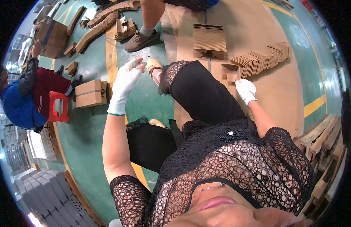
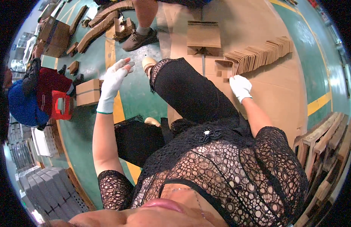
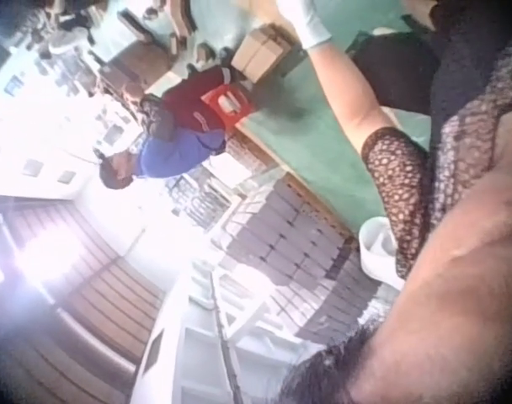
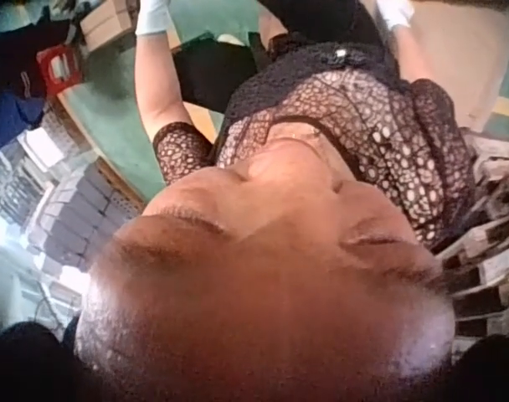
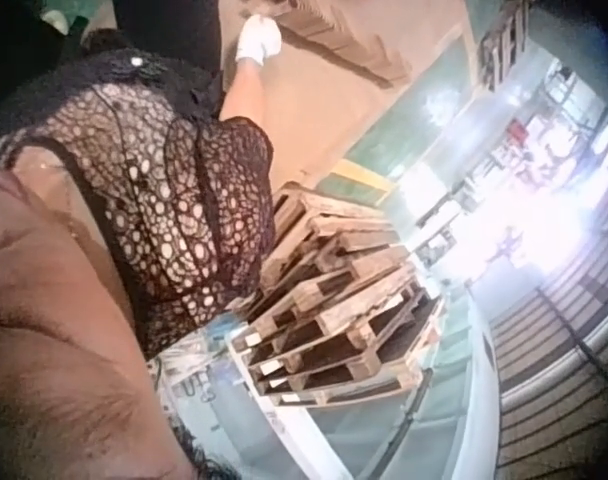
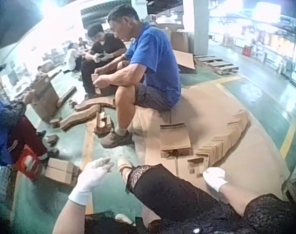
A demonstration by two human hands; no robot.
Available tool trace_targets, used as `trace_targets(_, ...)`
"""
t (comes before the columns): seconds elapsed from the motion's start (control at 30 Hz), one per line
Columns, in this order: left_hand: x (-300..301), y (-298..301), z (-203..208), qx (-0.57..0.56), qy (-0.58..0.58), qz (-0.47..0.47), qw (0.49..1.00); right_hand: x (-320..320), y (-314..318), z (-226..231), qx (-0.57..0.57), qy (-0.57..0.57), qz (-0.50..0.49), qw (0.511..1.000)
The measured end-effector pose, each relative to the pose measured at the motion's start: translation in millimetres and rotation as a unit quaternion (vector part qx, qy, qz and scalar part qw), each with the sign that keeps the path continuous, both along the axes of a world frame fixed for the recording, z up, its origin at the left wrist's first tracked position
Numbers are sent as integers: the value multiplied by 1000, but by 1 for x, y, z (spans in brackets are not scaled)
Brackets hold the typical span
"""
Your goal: The person folds pre-cut flat cardboard pieces by hand into specific angles and shapes for packaging.
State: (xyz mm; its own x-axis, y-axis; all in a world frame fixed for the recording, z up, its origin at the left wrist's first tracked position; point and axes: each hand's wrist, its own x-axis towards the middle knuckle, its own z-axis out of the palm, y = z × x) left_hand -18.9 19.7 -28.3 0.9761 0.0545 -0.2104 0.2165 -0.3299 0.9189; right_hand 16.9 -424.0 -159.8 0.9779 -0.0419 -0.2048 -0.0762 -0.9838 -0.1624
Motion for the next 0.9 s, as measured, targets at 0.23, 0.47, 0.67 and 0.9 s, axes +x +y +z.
trace_targets(0.23,-3,10,-4,13,-5,9,1000,13,1,11,3,-3,-88,996)
trace_targets(0.47,-2,11,-2,15,-11,-7,1000,18,-12,-9,-30,21,-72,997)
trace_targets(0.67,-2,9,1,16,4,-4,1000,16,-16,-8,-42,19,-68,997)
trace_targets(0.9,-2,12,1,40,9,-15,999,29,-6,34,-84,-12,11,996)
